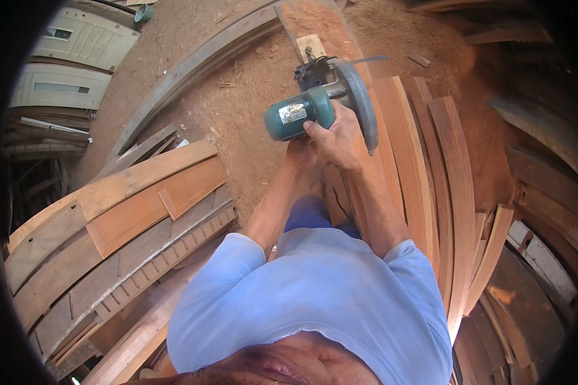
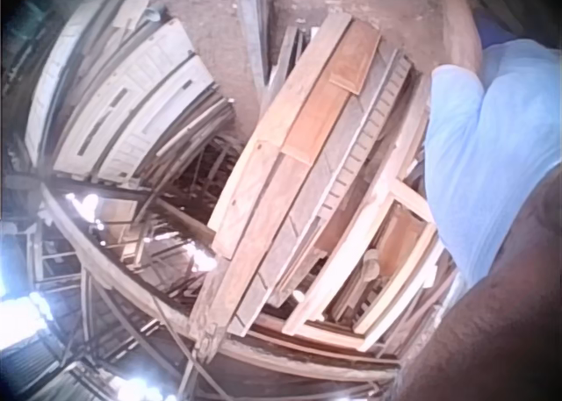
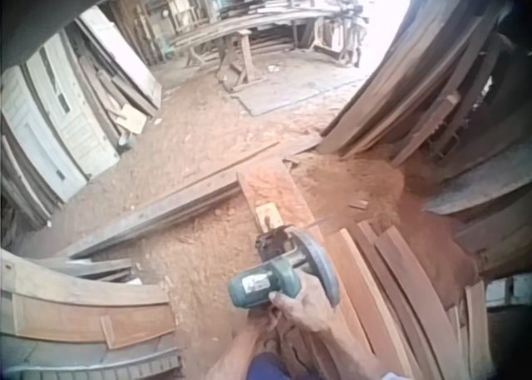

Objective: The person selects a wooden plank from a stack, measures it with a tape measure, and then uses a circular saw to cut the plank. The person handles the wood and saw throughout the process.

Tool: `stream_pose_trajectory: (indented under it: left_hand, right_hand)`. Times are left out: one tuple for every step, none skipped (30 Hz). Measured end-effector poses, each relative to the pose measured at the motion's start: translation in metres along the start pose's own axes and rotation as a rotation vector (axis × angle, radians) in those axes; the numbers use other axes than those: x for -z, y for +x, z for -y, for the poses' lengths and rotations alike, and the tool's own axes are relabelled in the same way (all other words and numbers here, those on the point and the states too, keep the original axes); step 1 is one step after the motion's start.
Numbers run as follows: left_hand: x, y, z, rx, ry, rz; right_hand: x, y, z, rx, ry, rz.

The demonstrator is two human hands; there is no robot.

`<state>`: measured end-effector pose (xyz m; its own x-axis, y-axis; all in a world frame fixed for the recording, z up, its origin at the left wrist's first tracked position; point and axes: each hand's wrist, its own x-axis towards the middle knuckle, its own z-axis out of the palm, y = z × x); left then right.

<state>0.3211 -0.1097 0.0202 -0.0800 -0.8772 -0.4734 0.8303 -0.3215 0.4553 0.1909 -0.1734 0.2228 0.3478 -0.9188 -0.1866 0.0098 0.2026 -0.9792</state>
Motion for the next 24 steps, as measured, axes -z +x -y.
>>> stream_pose_trajectory:
  left_hand:
    - [-0.003,0.000,-0.001,-0.036,0.083,-0.008]
    - [-0.005,0.000,-0.002,-0.072,0.165,-0.016]
    - [-0.009,0.001,-0.004,-0.108,0.249,-0.024]
    - [-0.013,0.001,-0.007,-0.080,0.173,-0.025]
    - [-0.016,0.001,-0.010,-0.053,0.096,-0.027]
    - [-0.016,0.001,-0.011,-0.027,0.018,-0.029]
    - [-0.015,0.002,-0.013,-0.027,0.026,-0.021]
    - [-0.015,0.003,-0.014,-0.028,0.034,-0.012]
    - [-0.013,0.004,-0.015,-0.028,0.043,-0.003]
    - [-0.011,0.006,-0.015,-0.019,0.029,-0.017]
    - [-0.010,0.007,-0.015,-0.011,0.015,-0.030]
    - [-0.012,0.008,-0.017,0.000,0.002,-0.042]
    - [-0.014,0.008,-0.018,-0.003,-0.002,-0.042]
    - [-0.016,0.008,-0.019,-0.006,-0.006,-0.043]
    - [-0.019,0.008,-0.020,-0.010,-0.009,-0.043]
    - [-0.022,0.007,-0.022,-0.022,0.006,-0.034]
    - [-0.024,0.007,-0.024,-0.034,0.021,-0.025]
    - [-0.024,0.007,-0.025,-0.047,0.036,-0.016]
    - [-0.024,0.008,-0.026,-0.040,0.021,-0.021]
    - [-0.025,0.010,-0.028,-0.033,0.006,-0.025]
    - [-0.026,0.011,-0.029,-0.027,-0.009,-0.030]
    - [-0.027,0.013,-0.031,-0.026,-0.016,-0.038]
    - [-0.028,0.014,-0.032,-0.026,-0.024,-0.045]
    - [-0.027,0.015,-0.033,-0.025,-0.032,-0.054]
  right_hand:
    - [0.000,0.002,-0.002,0.014,-0.016,0.000]
    - [0.001,0.005,-0.006,0.028,-0.033,0.001]
    - [0.002,0.007,-0.007,0.042,-0.048,0.000]
    - [0.002,0.008,-0.007,0.036,-0.037,0.002]
    - [0.001,0.009,-0.005,0.031,-0.025,0.003]
    - [0.000,0.010,-0.002,0.025,-0.015,0.007]
    - [0.000,0.011,0.001,0.016,-0.018,0.015]
    - [0.000,0.012,0.003,0.008,-0.021,0.023]
    - [0.000,0.014,0.006,-0.001,-0.023,0.030]
    - [0.000,0.014,0.008,-0.008,-0.035,0.033]
    - [0.000,0.015,0.011,-0.015,-0.046,0.035]
    - [0.000,0.016,0.012,-0.022,-0.058,0.035]
    - [0.000,0.017,0.011,-0.012,-0.055,0.032]
    - [0.000,0.018,0.010,-0.003,-0.053,0.029]
    - [0.000,0.019,0.009,0.008,-0.051,0.026]
    - [0.000,0.021,0.011,-0.028,-0.039,0.036]
    - [0.001,0.022,0.014,-0.064,-0.027,0.047]
    - [0.002,0.023,0.016,-0.098,-0.015,0.058]
    - [0.002,0.025,0.012,-0.076,-0.012,0.049]
    - [0.001,0.026,0.006,-0.055,-0.009,0.040]
    - [0.000,0.029,0.003,-0.033,-0.007,0.033]
    - [0.000,0.031,0.002,0.004,-0.018,0.027]
    - [-0.001,0.034,0.003,0.041,-0.029,0.021]
    - [-0.002,0.035,0.004,0.076,-0.041,0.016]
